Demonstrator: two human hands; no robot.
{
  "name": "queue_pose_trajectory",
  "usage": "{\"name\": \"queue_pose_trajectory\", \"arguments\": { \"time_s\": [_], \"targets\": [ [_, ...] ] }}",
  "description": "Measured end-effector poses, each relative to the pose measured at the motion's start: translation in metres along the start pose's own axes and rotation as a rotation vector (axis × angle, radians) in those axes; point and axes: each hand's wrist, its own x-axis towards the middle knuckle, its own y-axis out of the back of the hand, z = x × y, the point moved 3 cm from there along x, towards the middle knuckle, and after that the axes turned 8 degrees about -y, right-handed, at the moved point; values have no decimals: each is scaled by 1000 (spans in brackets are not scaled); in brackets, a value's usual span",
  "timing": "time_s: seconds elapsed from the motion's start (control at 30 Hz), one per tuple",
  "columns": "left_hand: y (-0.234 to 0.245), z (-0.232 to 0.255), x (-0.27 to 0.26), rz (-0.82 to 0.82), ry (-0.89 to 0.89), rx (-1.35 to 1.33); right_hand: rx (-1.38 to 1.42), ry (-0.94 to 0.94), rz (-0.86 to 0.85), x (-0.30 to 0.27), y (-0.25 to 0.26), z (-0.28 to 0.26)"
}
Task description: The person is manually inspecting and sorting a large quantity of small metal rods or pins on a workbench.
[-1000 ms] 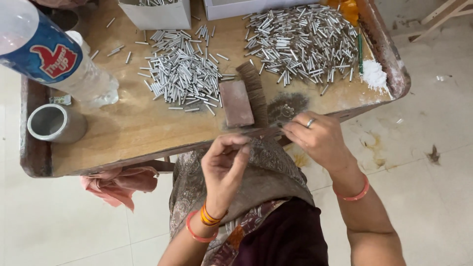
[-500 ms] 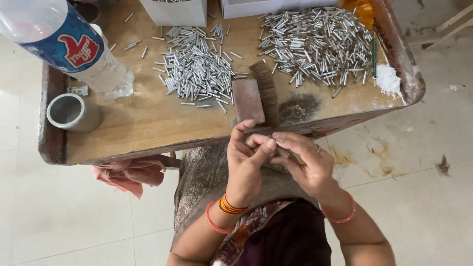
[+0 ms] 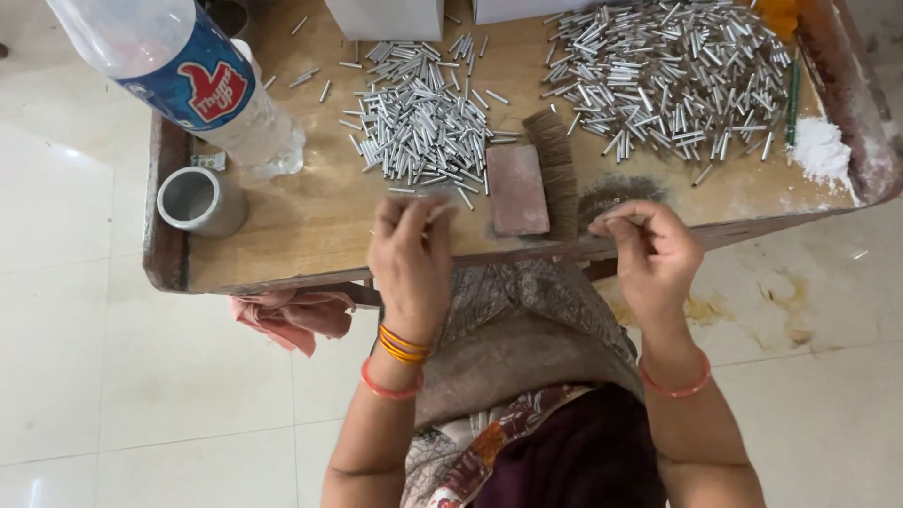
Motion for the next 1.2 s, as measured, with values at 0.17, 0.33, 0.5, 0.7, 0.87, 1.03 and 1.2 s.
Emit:
{"name": "queue_pose_trajectory", "arguments": {
  "time_s": [0.17, 0.33, 0.5, 0.7, 0.87, 1.03, 1.2],
  "targets": [
    [-10, -40, 22, -161, -63, 182, 53, 15, -17, 6, 0, 14],
    [-14, -6, -2, -140, -64, 46, 61, 116, -25, -5, -4, 5],
    [-51, 25, -64, -50, 242, -853, 443, -196, -87, -40, -19, -16],
    [-63, 36, -75, -46, 431, -1277, 407, -220, -54, -53, -28, -20],
    [-56, 43, -74, -32, 371, -1200, 355, -150, -52, -54, -32, -25],
    [-56, 49, -76, 20, 339, -1108, 290, -114, -58, -52, -32, -31],
    [-55, 48, -78, 75, 177, -877, -228, 91, -26, -46, -21, -51]
  ]
}}
